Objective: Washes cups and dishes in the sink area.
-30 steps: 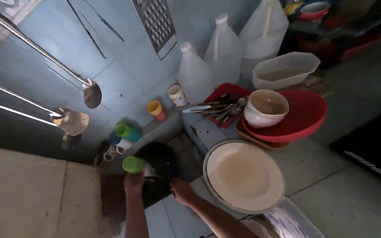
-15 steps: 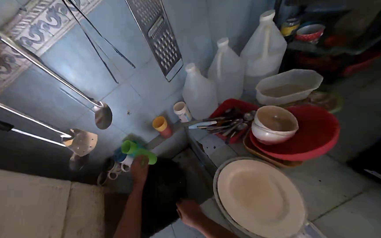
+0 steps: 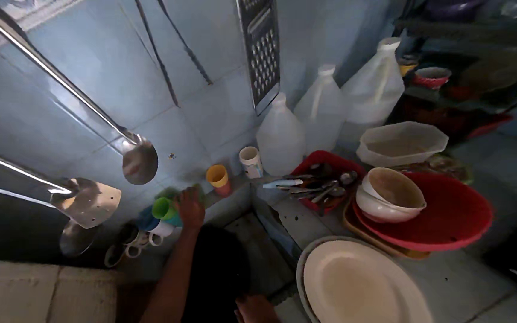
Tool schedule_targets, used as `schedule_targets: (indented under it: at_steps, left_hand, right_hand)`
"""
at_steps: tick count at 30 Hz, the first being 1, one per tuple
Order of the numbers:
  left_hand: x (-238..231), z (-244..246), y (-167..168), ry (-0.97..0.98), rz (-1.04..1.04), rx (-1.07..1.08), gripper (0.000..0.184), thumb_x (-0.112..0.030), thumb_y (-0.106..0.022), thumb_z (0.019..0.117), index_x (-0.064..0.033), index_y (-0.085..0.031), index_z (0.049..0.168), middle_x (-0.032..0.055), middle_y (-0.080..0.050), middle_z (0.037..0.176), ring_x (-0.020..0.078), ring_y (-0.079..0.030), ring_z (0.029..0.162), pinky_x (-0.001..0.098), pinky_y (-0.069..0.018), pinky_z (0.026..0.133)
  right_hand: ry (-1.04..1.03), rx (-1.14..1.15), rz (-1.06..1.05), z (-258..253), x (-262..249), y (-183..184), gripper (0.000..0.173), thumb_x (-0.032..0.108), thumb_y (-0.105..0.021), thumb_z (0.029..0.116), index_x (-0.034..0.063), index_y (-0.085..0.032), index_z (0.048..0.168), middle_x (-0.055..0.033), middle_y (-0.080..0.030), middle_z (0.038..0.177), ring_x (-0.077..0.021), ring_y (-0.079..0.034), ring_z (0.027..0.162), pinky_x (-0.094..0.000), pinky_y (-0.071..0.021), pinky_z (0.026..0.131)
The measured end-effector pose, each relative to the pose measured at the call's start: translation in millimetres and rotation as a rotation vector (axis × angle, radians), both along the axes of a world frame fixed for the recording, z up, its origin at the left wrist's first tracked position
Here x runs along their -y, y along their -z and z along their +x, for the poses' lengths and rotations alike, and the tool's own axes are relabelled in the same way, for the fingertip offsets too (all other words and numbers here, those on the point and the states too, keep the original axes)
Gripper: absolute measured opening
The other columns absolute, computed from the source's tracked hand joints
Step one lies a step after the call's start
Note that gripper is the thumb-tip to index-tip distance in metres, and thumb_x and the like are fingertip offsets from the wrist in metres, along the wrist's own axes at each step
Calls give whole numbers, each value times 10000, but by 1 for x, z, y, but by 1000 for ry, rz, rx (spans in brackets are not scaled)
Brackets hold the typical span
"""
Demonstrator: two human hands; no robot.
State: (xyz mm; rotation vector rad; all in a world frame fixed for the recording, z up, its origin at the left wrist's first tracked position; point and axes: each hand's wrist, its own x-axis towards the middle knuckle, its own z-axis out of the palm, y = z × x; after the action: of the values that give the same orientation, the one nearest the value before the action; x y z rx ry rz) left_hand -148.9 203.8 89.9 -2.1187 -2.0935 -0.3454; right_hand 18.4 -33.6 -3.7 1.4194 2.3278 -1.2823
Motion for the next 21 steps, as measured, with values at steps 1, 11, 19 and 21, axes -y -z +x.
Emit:
schedule_targets:
  at_steps: [1,11,19,21]
  left_hand:
    - [-1,9,-4,25,40,71,524,-263,-667,966,-99,-568,1453,246,-522,1475,451,-455,1393,626,-293,1170]
    - [-32,52,-24,28,40,360,288,-275,-660,1002,-65,-728,1185,201,-639,1329,420,-503,1338,594,-374,1112]
    - [90,-3,-22,48,182,640,381,-191,-628,1007,115,-634,1233,313,-601,1329,380,-637,1197,470,-534,1015]
    - [128,-22,8,-156,-43,799,389,-207,-586,1043,106,-591,1274,263,-676,1141,313,-707,984,455,-596,874]
  right_hand:
    - [2,2,4,0,0,0,447,330,-430,1092,29,-593,1380,-209,-594,1406,-391,-573,1308,-556,-484,1057]
    - [36,-24,8,2,1,1,446,325,-434,1092,25,-608,1372,-211,-622,1374,-373,-579,1310,-543,-461,1092]
    - [169,-24,-83,-1,-9,2,471,336,-466,1078,74,-543,1462,-198,-504,1515,-369,-544,1350,-537,-475,1082]
    - [367,-85,-96,-3,-14,7,554,329,-568,1028,62,-488,1507,-237,-360,1603,-378,-441,1438,-499,-428,1149]
